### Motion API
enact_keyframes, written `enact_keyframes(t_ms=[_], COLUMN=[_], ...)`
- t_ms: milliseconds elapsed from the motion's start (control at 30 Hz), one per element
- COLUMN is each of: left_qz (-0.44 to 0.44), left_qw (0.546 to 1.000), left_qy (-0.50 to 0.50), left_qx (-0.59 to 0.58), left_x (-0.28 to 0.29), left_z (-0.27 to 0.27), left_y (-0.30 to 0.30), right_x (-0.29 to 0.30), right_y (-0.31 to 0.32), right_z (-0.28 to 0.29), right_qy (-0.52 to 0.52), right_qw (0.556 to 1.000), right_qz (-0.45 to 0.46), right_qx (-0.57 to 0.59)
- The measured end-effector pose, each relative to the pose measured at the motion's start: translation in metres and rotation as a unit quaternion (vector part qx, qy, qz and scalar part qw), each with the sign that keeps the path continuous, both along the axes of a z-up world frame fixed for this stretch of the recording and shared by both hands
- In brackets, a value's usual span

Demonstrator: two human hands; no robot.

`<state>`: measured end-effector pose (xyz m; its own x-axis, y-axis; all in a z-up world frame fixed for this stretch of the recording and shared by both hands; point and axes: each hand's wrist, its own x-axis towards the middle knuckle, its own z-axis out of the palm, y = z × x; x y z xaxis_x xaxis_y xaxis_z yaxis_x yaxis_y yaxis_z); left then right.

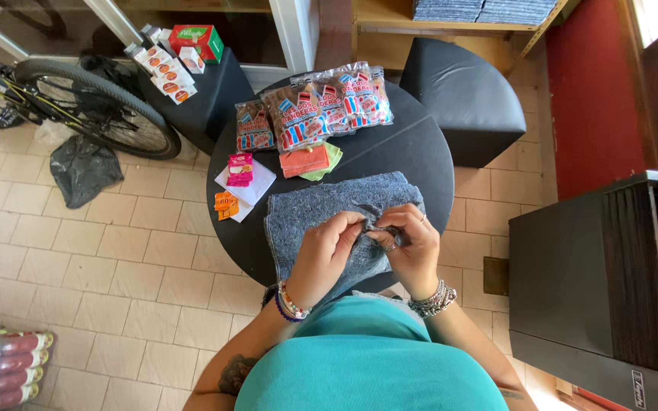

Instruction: The person picks up grey cloth items from a table, walks to a storage area, and stacks them onto a pile of similar cloths on a cardboard box.

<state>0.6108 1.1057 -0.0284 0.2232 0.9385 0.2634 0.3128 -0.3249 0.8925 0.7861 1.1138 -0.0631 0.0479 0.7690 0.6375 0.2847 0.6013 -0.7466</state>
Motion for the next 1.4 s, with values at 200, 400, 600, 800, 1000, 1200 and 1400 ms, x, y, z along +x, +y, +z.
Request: enact_keyframes(t_ms=[200,400,600,800,1000,1200,1400], left_qz=[-0.008,-0.067,-0.014,0.114,0.187,0.202,0.137], left_qw=[0.997,0.977,0.907,0.899,0.919,0.935,0.913], left_qy=[0.061,0.197,0.300,0.176,0.277,0.264,0.379], left_qx=[0.055,-0.042,-0.297,-0.383,-0.208,-0.119,-0.063], left_x=[-0.007,-0.059,-0.123,-0.126,-0.129,-0.122,-0.131], left_z=[0.000,-0.052,-0.111,-0.118,-0.110,-0.086,-0.248], left_y=[0.002,-0.013,-0.022,0.096,0.190,0.144,0.053], right_x=[-0.003,0.011,0.043,0.067,0.073,0.076,0.082], right_y=[0.009,0.013,0.051,0.176,0.242,0.180,0.093], right_z=[-0.003,-0.031,-0.031,-0.102,-0.112,-0.081,-0.197], right_qy=[0.036,-0.099,-0.142,-0.207,-0.022,0.006,0.035], right_qw=[0.994,0.989,0.980,0.967,0.968,0.974,0.932], right_qz=[0.068,-0.072,-0.096,-0.010,0.064,0.058,0.113], right_qx=[-0.072,-0.081,-0.100,-0.148,-0.241,-0.219,-0.341])
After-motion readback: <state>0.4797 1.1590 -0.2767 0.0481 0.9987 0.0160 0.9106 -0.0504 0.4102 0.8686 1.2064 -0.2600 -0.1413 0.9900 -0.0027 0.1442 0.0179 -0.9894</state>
